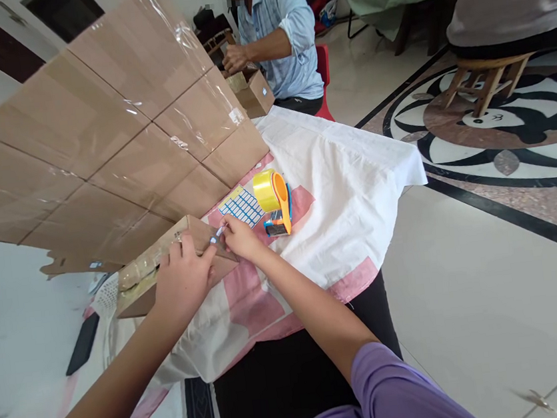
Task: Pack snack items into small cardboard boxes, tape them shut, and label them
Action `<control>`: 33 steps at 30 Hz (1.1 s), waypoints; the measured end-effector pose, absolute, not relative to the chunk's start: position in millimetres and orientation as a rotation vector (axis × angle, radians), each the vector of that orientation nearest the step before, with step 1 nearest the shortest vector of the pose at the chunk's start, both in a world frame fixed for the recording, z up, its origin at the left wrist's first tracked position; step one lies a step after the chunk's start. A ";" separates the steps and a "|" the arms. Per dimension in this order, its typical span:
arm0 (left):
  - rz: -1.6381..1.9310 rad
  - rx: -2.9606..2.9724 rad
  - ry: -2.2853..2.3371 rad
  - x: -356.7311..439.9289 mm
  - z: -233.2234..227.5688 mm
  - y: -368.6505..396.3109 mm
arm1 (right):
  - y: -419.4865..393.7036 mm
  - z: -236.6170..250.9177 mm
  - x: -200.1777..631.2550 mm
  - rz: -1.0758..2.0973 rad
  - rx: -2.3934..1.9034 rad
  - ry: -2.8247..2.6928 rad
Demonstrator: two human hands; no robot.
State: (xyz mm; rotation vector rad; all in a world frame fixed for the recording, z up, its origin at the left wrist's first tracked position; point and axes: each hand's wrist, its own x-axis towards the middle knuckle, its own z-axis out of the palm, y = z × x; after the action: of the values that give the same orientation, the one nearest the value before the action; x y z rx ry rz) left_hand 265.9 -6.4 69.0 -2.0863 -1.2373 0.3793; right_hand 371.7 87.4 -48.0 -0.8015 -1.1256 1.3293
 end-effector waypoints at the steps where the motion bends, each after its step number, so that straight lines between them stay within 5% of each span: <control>1: 0.382 -2.084 -1.239 265.9 69.1 -6.7 | 88.6 -48.3 372.8 1.325 -0.805 -1.111; 33: 0.316 -2.130 -1.303 260.1 67.0 -14.3 | 82.7 -43.1 366.0 1.131 -0.825 -1.414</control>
State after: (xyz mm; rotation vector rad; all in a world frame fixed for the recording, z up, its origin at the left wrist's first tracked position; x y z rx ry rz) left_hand 260.1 -14.3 67.0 -2.1296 -1.3032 0.3164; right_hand 366.0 82.7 -43.1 -0.8249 -1.4144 1.1306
